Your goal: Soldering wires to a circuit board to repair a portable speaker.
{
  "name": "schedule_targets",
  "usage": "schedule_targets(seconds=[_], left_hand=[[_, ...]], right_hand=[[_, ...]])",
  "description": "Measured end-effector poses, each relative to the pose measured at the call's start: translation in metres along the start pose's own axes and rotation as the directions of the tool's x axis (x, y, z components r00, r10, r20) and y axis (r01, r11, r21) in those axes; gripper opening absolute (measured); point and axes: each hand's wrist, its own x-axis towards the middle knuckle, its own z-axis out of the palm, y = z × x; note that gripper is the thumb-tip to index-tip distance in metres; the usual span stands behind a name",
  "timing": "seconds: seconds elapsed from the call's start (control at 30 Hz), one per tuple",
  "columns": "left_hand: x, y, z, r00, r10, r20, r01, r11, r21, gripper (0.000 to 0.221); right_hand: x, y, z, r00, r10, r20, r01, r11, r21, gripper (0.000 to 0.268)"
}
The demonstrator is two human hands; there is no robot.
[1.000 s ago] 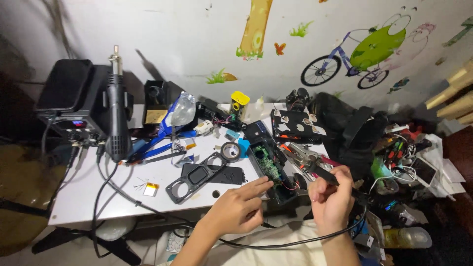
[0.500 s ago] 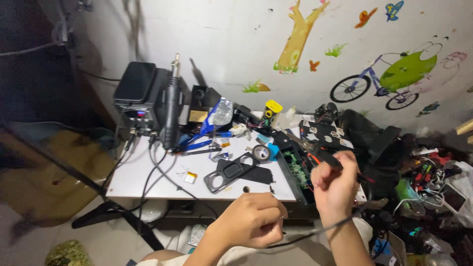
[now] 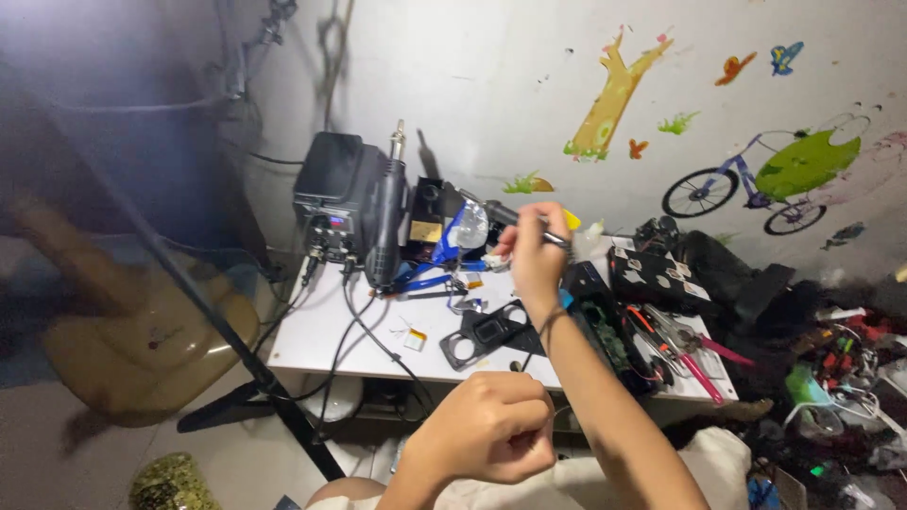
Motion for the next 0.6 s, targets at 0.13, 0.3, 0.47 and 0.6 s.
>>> schedule_targets(seconds=[0.13,0.3,0.47,0.6], left_hand=[[-0.010,0.000,-0.009,0.999,0.007,-0.032,-0.006,1.000,0.024,0.025],[-0.017,-0.001,-0.026,0.998,-0.011,-0.062,0.013,0.999,0.033,0.029],[-0.022,-0.010,-0.041,0.997,-0.038,-0.074,0.041,0.998,0.047,0.021],[-0.043,-0.035,-0.061,0.967,-0.078,-0.244,0.122,0.978,0.171,0.020]], right_hand=[[0.002,0.007,0.036,0.982,0.059,0.180,0.028,0.893,-0.449,0.019],[0.001,0.005,0.044,0.948,-0.138,0.287,0.284,0.779,-0.560,0.018],[-0.002,-0.003,0.036,0.917,-0.190,0.350,0.363,0.763,-0.535,0.017],[-0.003,-0.008,0.026,0.921,-0.147,0.360,0.331,0.781,-0.529,0.019]])
